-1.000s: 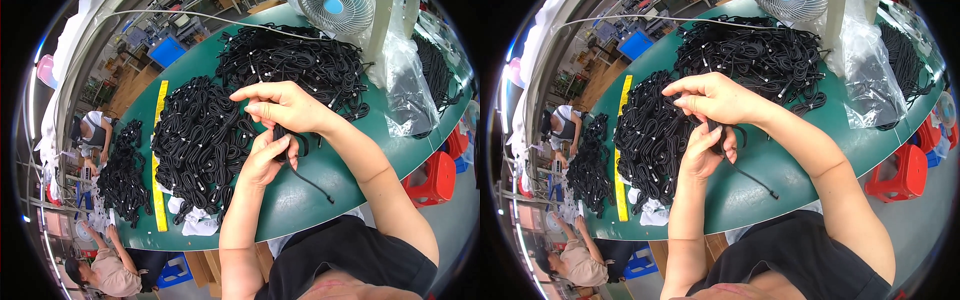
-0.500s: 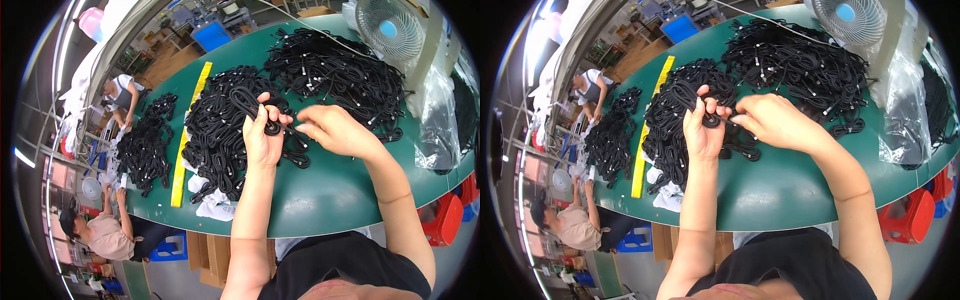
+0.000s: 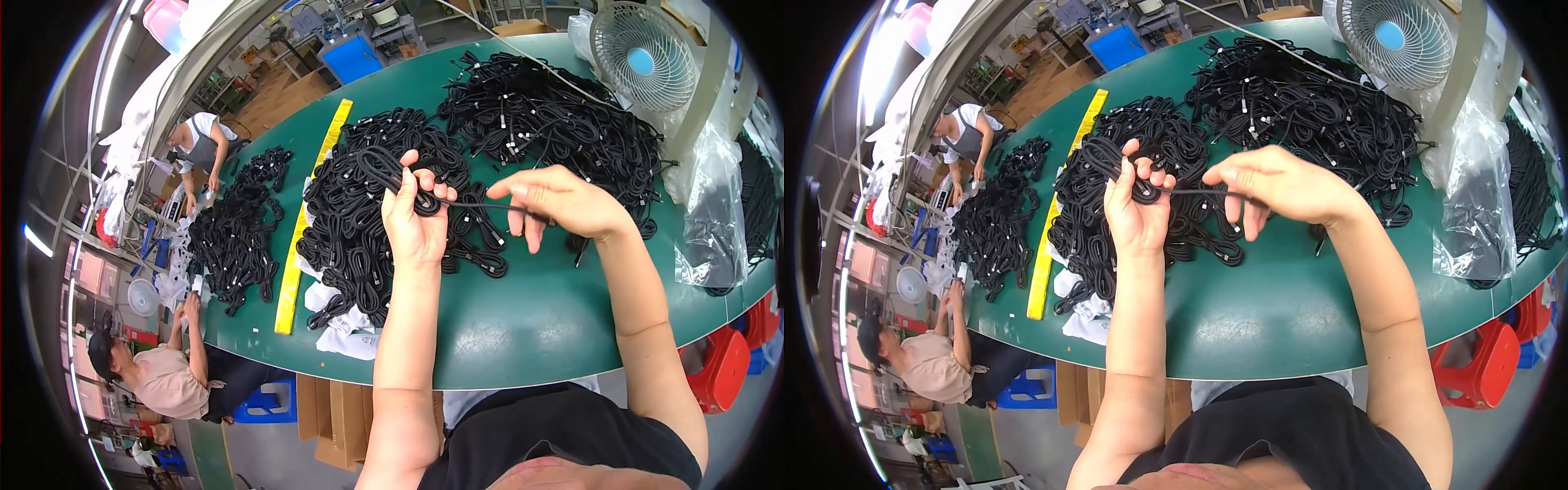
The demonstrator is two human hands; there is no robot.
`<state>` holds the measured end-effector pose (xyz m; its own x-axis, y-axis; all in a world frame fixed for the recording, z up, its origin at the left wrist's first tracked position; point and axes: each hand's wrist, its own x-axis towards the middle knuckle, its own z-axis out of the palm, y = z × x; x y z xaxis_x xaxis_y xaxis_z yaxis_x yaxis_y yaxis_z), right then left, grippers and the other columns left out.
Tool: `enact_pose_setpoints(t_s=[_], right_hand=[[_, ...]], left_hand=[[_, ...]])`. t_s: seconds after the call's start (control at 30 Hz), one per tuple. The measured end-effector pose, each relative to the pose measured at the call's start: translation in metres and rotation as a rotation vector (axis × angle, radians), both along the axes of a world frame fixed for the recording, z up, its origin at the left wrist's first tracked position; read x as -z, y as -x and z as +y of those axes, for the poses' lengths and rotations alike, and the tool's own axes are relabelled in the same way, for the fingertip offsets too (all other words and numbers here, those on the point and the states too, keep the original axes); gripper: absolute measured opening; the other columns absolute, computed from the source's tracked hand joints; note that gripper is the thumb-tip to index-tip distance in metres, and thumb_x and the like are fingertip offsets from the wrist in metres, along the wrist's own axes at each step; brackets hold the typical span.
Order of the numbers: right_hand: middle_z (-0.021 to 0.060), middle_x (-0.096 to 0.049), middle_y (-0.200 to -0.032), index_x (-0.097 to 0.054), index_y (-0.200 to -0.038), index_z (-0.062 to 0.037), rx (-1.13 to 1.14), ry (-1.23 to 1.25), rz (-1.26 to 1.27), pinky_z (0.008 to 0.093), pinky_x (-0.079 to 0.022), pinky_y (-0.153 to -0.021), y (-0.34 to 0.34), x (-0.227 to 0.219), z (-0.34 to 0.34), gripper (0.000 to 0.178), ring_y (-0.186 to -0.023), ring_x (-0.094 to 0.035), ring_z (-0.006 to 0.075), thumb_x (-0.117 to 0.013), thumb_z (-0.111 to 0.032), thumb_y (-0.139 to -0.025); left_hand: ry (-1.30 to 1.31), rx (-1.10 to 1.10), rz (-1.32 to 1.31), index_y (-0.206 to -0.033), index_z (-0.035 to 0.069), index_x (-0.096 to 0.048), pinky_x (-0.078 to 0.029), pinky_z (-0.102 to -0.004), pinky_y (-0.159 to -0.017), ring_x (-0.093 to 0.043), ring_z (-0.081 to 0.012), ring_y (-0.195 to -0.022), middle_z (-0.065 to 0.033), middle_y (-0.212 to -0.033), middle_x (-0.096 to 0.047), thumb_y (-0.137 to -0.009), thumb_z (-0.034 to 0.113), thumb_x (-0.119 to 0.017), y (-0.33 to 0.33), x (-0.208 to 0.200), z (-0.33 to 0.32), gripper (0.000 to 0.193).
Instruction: Bundling and securing black power cables with ties at a factory workbench.
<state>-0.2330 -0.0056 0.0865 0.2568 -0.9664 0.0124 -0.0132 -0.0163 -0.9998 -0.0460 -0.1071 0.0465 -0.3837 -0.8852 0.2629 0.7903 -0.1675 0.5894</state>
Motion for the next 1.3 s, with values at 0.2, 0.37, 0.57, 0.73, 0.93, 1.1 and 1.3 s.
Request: enact_pose_setpoints(t_s=[0.2, 0.37, 0.57, 0.73, 0.93, 1.1, 1.3], right_hand=[[0.009, -0.059, -0.075, -0.064, -0.085, -0.0041, 0.366, 0.77, 0.812, 0.0331, -0.048, -0.066, 0.002, 0.005, 0.0, 0.013, -0.073, -0.056, 0.0237, -0.06, -0.005, -0.073], [0.0016, -0.057, -0.069, -0.065, -0.087, -0.0087, 0.188, 0.927, 0.889, 0.0325, -0.043, -0.061, -0.002, -0.004, 0.012, 0.02, -0.067, -0.05, 0.0219, -0.062, -0.004, -0.068], [-0.0001, -0.055, -0.074, -0.062, -0.083, -0.0086, 0.289, 1.091, 1.02, 0.0303, -0.039, -0.067, 0.007, -0.001, 0.005, 0.022, -0.074, -0.049, 0.0195, -0.066, -0.012, -0.062], [0.0022, -0.054, -0.08, -0.06, -0.089, -0.0077, 0.313, 1.134, 0.96, 0.0319, -0.04, -0.071, 0.008, 0.0, -0.005, 0.031, -0.077, -0.05, 0.0202, -0.069, -0.013, -0.061], [0.009, -0.054, -0.09, -0.056, -0.106, 0.0, 0.416, 0.87, 0.481, 0.0296, -0.049, -0.074, 0.012, -0.001, -0.004, 0.034, -0.084, -0.056, 0.0198, -0.064, -0.001, -0.073], [0.0082, -0.055, -0.09, -0.06, -0.101, 0.0009, 0.439, 0.764, 0.18, 0.0246, -0.05, -0.067, 0.008, -0.002, 0.0, 0.027, -0.079, -0.057, 0.0142, -0.065, 0.0, -0.074], [0.0064, -0.059, -0.088, -0.064, -0.092, -0.0064, 0.482, 1.058, 0.46, 0.0319, -0.048, -0.071, 0.007, -0.003, -0.003, 0.026, -0.083, -0.056, 0.0225, -0.07, -0.006, -0.067]], left_hand=[[0.064, 0.132, -0.28, -0.114, 0.001, -0.046, -0.049, -0.0338, -0.066, -0.056, -0.0193, -0.07, -0.0064, -0.075, -0.053, -0.091, 0.016, -0.048, 0.002, 0.001, 0.004, 0.027], [0.075, 0.362, -0.501, -0.113, -0.003, -0.046, -0.055, -0.0381, -0.065, -0.064, -0.0279, -0.073, -0.0158, -0.081, -0.061, -0.089, 0.016, -0.051, 0.012, -0.001, 0.013, 0.031], [0.052, 0.703, -0.38, -0.107, -0.006, -0.049, -0.055, -0.036, -0.057, -0.064, -0.0283, -0.068, -0.0222, -0.085, -0.061, -0.087, 0.02, -0.053, 0.023, 0.005, 0.023, 0.033], [-0.038, 0.696, -0.264, -0.106, -0.004, -0.049, -0.046, -0.0305, -0.048, -0.059, -0.0222, -0.062, -0.0168, -0.082, -0.058, -0.089, 0.023, -0.053, 0.024, 0.014, 0.032, 0.032], [-0.012, 0.695, -0.202, -0.118, 0.0, -0.042, -0.044, -0.0285, -0.046, -0.054, -0.02, -0.058, -0.0091, -0.08, -0.051, -0.091, 0.025, -0.05, 0.023, -0.001, 0.041, 0.037], [0.083, 0.702, -0.24, -0.119, 0.0, -0.042, -0.043, -0.0285, -0.044, -0.055, -0.0204, -0.059, -0.0098, -0.077, -0.051, -0.091, 0.023, -0.049, 0.022, -0.006, 0.047, 0.038], [-0.008, 0.737, -0.184, -0.103, 0.003, -0.045, -0.041, -0.0279, -0.042, -0.051, -0.0178, -0.055, -0.0077, -0.074, -0.048, -0.091, 0.022, -0.05, 0.024, -0.01, 0.058, 0.024]])
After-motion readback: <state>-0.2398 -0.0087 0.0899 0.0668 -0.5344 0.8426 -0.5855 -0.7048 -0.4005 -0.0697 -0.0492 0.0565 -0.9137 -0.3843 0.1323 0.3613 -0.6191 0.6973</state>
